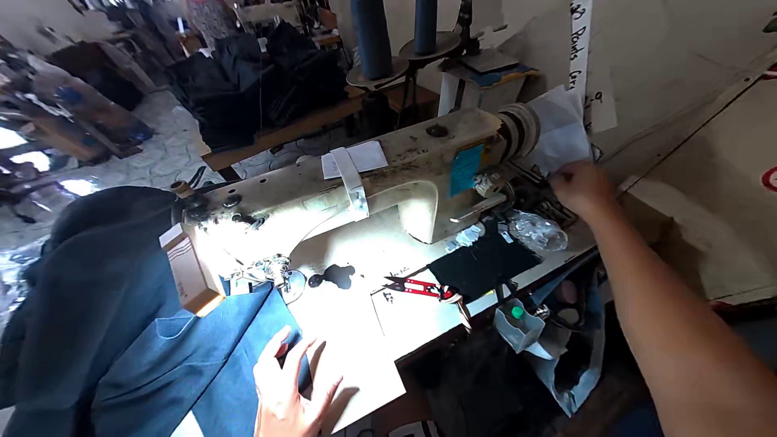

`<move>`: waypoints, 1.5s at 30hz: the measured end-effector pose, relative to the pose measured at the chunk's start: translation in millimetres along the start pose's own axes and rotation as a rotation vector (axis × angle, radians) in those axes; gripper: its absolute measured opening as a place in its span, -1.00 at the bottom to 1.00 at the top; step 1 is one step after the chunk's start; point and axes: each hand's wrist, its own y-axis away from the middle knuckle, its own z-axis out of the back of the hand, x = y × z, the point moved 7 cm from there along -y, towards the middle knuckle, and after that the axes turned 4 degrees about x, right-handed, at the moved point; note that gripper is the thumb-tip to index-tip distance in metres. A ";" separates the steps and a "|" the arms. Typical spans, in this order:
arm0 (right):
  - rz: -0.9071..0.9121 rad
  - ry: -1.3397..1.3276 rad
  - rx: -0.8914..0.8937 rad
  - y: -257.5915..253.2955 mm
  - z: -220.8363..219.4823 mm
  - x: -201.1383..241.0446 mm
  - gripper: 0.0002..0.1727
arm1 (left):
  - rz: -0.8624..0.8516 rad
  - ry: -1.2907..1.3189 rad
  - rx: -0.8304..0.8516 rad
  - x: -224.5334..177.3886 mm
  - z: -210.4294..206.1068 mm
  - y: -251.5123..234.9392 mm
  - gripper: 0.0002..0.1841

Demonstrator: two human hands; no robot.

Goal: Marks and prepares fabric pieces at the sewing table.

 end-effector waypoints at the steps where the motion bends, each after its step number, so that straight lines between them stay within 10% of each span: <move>1: 0.041 -0.119 -0.017 22.9 11.9 3.8 -0.58 | -0.006 0.058 -0.041 1.7 2.9 0.9 -0.28; 6: 0.431 -0.579 0.183 182.9 18.4 35.6 -0.85 | -0.171 0.242 -0.145 -25.7 29.3 -5.8 -0.52; 12: 0.596 -0.987 0.621 314.0 -51.4 120.5 -0.89 | -0.402 0.110 0.263 -139.9 39.1 6.7 -0.64; 24: 0.463 -1.162 0.886 389.2 -148.0 193.6 -0.80 | 0.150 0.957 0.575 -71.4 24.6 90.3 -0.60; 27: 0.422 -1.083 0.790 393.7 -149.7 191.2 -0.75 | 0.212 1.034 0.621 -67.2 18.2 104.8 -0.60; 33: 0.921 -0.502 0.087 394.5 -126.4 187.4 -0.66 | 0.224 1.264 0.704 -85.8 18.6 104.9 -0.55; 38: 0.860 -0.653 0.074 370.1 -129.7 191.9 -0.56 | -0.209 0.642 0.483 -92.5 41.9 74.2 -0.58; 41: 0.616 -0.966 0.198 341.9 -140.1 200.3 -0.62 | -0.197 0.107 0.170 -49.3 42.1 37.8 -0.67; 45: 0.318 -1.146 0.306 320.5 -179.6 222.8 -0.65 | -0.115 -0.027 0.200 2.1 15.2 10.5 -0.50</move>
